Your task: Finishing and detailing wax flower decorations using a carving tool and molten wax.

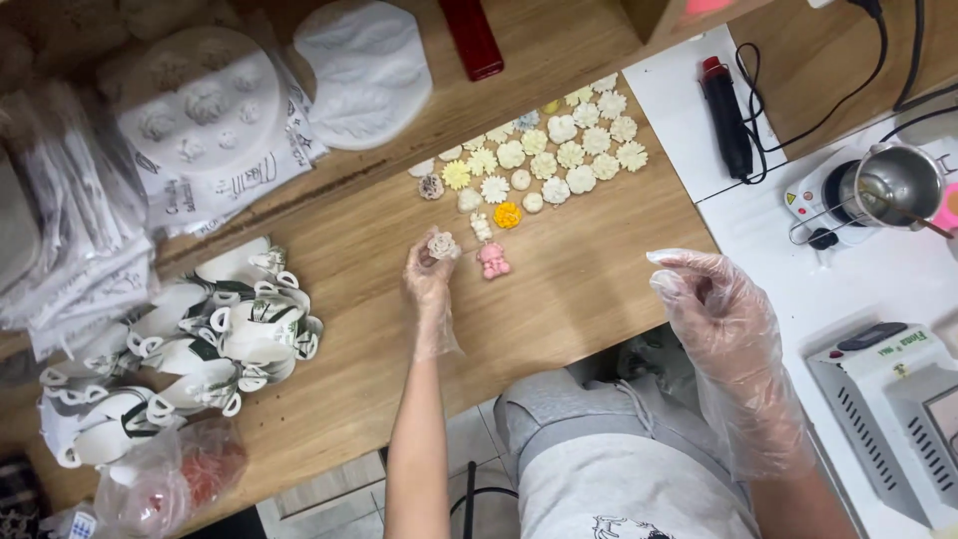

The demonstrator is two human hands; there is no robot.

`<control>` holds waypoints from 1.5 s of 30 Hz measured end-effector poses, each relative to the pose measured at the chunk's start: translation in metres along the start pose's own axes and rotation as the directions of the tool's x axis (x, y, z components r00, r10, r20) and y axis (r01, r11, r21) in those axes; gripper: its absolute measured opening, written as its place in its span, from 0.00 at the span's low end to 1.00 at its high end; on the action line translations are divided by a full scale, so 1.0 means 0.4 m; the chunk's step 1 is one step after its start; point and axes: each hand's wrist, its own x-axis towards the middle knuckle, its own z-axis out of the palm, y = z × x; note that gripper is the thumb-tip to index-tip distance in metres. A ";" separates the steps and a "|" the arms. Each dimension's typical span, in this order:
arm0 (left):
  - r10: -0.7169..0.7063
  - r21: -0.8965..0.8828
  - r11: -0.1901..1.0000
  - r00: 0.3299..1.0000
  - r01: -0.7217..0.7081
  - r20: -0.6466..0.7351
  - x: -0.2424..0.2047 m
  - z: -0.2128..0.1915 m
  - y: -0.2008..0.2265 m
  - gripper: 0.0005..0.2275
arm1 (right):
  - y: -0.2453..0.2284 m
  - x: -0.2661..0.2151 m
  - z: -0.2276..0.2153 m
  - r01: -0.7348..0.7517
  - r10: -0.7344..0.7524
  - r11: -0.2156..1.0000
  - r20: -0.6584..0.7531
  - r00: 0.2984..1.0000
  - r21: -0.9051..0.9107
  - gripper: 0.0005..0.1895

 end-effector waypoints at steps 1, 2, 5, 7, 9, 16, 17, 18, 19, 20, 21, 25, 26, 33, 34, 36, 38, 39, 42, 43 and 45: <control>-0.005 0.001 1.000 1.000 0.005 0.008 0.038 -0.024 -0.039 0.23 | 0.004 -0.007 0.008 -0.001 0.001 1.000 -0.010 1.000 0.000 0.11; -0.013 0.030 0.999 1.000 0.013 -0.009 0.075 -0.047 -0.078 0.23 | 0.009 -0.013 0.014 -0.031 0.031 0.999 -0.027 0.999 -0.014 0.11; -0.074 0.139 0.987 0.996 0.078 -0.040 0.113 -0.009 -0.051 0.24 | 0.036 -0.017 0.011 -0.099 0.094 0.992 -0.060 0.994 -0.082 0.11; -0.120 0.215 0.968 0.992 0.128 -0.049 0.132 -0.004 -0.080 0.24 | 0.057 -0.032 -0.003 -0.129 0.119 0.982 -0.081 0.990 -0.135 0.12; 0.007 0.224 0.975 1.000 -0.012 0.022 0.184 -0.045 -0.205 0.21 | 0.080 -0.050 -0.016 -0.135 0.118 0.966 -0.088 0.989 -0.218 0.12; 0.375 0.892 0.391 0.924 -0.227 0.071 0.073 0.081 0.066 0.25 | 0.131 -0.117 -0.068 -0.262 0.197 0.926 -0.242 0.950 -0.274 0.11; 0.335 0.877 0.448 0.942 -0.171 0.013 0.076 0.076 0.059 0.25 | 0.143 -0.126 -0.076 -0.291 0.215 0.914 -0.273 0.938 -0.281 0.11; 0.292 0.857 0.502 0.955 -0.114 -0.044 0.079 0.071 0.052 0.24 | 0.155 -0.134 -0.084 -0.321 0.231 0.903 -0.305 0.924 -0.287 0.11; 0.290 0.859 0.499 0.956 -0.113 -0.043 0.082 0.068 0.047 0.24 | 0.149 -0.137 -0.079 -0.325 0.236 0.902 -0.305 0.923 -0.285 0.11; 0.263 0.786 0.608 0.963 -0.115 -0.062 0.085 0.065 0.041 0.21 | 0.143 -0.138 -0.075 -0.322 0.234 0.913 -0.324 0.917 -0.251 0.11; 0.233 0.697 0.708 0.969 -0.115 -0.077 0.089 0.066 0.032 0.18 | 0.137 -0.139 -0.073 -0.317 0.231 0.923 -0.344 0.910 -0.219 0.10; 0.264 0.757 0.638 0.963 -0.141 -0.043 0.114 0.038 -0.024 0.17 | 0.144 -0.137 -0.084 -0.262 0.172 0.931 -0.328 0.929 -0.253 0.11; 0.258 0.715 0.684 0.965 -0.148 -0.047 0.113 0.044 -0.018 0.17 | 0.136 -0.136 -0.084 -0.276 0.179 0.918 -0.322 0.930 -0.286 0.10; 0.351 0.882 0.457 0.934 -0.114 -0.061 0.079 0.044 0.005 0.25 | 0.157 -0.150 -0.095 -0.289 0.174 0.905 -0.347 0.921 -0.312 0.10; 0.350 0.882 0.456 0.935 -0.122 -0.052 0.065 0.045 0.015 0.25 | 0.157 -0.153 -0.093 -0.290 0.173 0.906 -0.356 0.918 -0.307 0.10; 0.200 0.676 0.736 0.966 -0.038 -0.163 0.032 0.047 0.034 0.30 | 0.158 -0.166 -0.089 -0.327 0.201 0.907 -0.410 0.890 -0.266 0.10; 0.260 0.668 0.742 0.942 -0.053 -0.214 -0.016 0.040 0.033 0.28 | 0.153 -0.177 -0.100 -0.346 0.211 0.899 -0.429 0.878 -0.266 0.10; 0.320 0.657 0.750 0.908 -0.070 -0.270 -0.034 0.037 0.034 0.27 | 0.152 -0.183 -0.103 -0.360 0.216 0.893 -0.444 0.870 -0.270 0.10; 0.360 0.741 0.666 0.907 -0.088 -0.216 -0.162 0.128 0.142 0.22 | 0.173 -0.221 -0.132 -0.276 0.153 0.939 -0.467 0.871 -0.207 0.10; 0.361 0.737 0.665 0.916 -0.121 -0.175 -0.180 0.139 0.118 0.22 | 0.194 -0.235 -0.146 -0.270 0.142 0.944 -0.503 0.853 -0.191 0.10; 0.337 0.677 0.703 0.940 -0.217 -0.049 -0.226 0.179 0.059 0.14 | 0.229 -0.280 -0.189 -0.391 0.253 0.911 -0.567 0.784 -0.133 0.11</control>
